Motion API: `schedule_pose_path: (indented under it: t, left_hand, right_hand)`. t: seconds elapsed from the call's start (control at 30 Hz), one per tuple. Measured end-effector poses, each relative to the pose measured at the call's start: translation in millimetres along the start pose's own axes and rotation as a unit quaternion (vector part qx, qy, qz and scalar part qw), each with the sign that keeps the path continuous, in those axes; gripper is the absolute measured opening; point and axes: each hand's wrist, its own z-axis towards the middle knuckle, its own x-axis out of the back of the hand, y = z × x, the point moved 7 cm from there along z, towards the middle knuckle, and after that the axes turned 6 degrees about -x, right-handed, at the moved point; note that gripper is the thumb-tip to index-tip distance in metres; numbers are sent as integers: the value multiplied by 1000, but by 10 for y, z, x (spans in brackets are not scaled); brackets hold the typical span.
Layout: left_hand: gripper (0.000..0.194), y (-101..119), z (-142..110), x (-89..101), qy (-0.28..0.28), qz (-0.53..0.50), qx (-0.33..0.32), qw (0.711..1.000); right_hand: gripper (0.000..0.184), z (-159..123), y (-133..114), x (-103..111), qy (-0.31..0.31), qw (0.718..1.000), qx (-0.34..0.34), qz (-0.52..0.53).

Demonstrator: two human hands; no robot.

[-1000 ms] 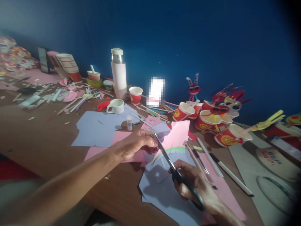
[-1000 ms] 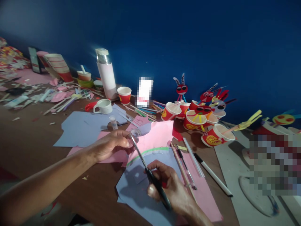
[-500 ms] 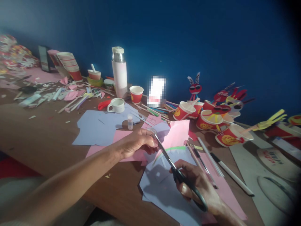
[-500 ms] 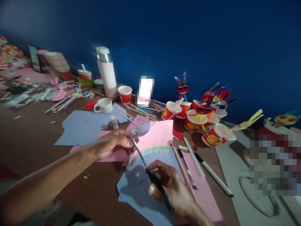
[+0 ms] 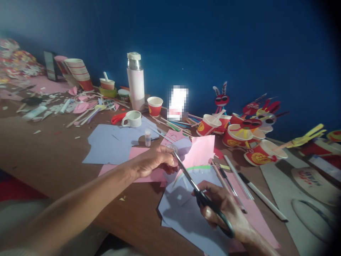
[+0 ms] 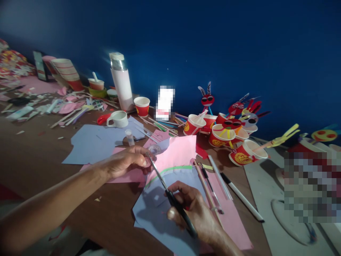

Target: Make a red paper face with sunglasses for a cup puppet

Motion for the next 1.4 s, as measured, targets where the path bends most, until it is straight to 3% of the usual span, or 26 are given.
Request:
schedule_pose_path:
  t: [0.47,0.73,0.93,1.4]
  left_hand:
    - [19,-21,-7,19,22,-1,6,1000]
    - [16,13,-13,-45,-31,11,-20,999]
    - [19,-7,-8,-79,-7,-12,-35,999]
    - [9,41,6,13,39,20,-54,998]
  right_hand:
    - [52,-3,23,-5,-2,1000,-22,0]
    - [53,13,-37,28,17,1000,10,16]
    - [47,11,-23,60,28,998,53,22]
    - [50,22,5,22,-6,1000,28,0]
